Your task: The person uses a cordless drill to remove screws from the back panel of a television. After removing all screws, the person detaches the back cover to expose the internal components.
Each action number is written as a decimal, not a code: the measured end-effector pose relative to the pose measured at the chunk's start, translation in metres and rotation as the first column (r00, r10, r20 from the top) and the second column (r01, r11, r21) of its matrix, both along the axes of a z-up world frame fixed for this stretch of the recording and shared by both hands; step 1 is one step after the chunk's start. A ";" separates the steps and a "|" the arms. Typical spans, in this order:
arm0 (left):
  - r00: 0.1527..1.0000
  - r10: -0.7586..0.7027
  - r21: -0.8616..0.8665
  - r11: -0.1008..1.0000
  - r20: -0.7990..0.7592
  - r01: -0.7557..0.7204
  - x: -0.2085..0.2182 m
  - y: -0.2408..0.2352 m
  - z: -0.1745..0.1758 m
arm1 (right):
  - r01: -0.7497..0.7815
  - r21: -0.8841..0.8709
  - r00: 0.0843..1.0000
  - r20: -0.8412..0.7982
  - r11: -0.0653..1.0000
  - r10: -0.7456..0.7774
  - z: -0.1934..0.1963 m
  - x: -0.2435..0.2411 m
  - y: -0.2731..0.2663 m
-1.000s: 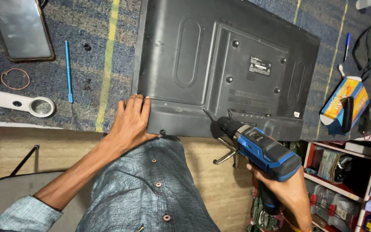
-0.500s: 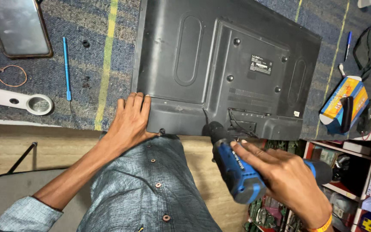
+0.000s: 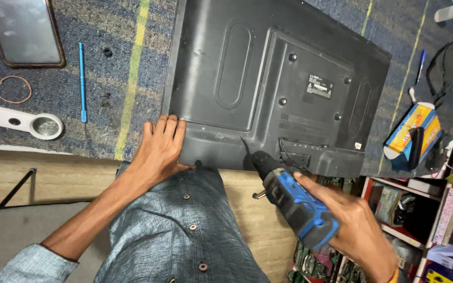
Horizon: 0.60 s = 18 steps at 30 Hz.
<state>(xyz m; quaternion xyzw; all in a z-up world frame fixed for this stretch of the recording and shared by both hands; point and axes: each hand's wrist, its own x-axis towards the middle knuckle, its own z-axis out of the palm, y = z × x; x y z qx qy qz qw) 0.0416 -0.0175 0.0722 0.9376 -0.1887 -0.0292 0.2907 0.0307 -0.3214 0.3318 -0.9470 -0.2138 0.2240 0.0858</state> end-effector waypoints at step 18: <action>0.996 -0.095 0.057 0.994 0.000 0.095 0.010 0.000 -0.001 | 0.727 0.306 0.646 -0.003 0.614 -0.763 -0.050 -0.082 -0.006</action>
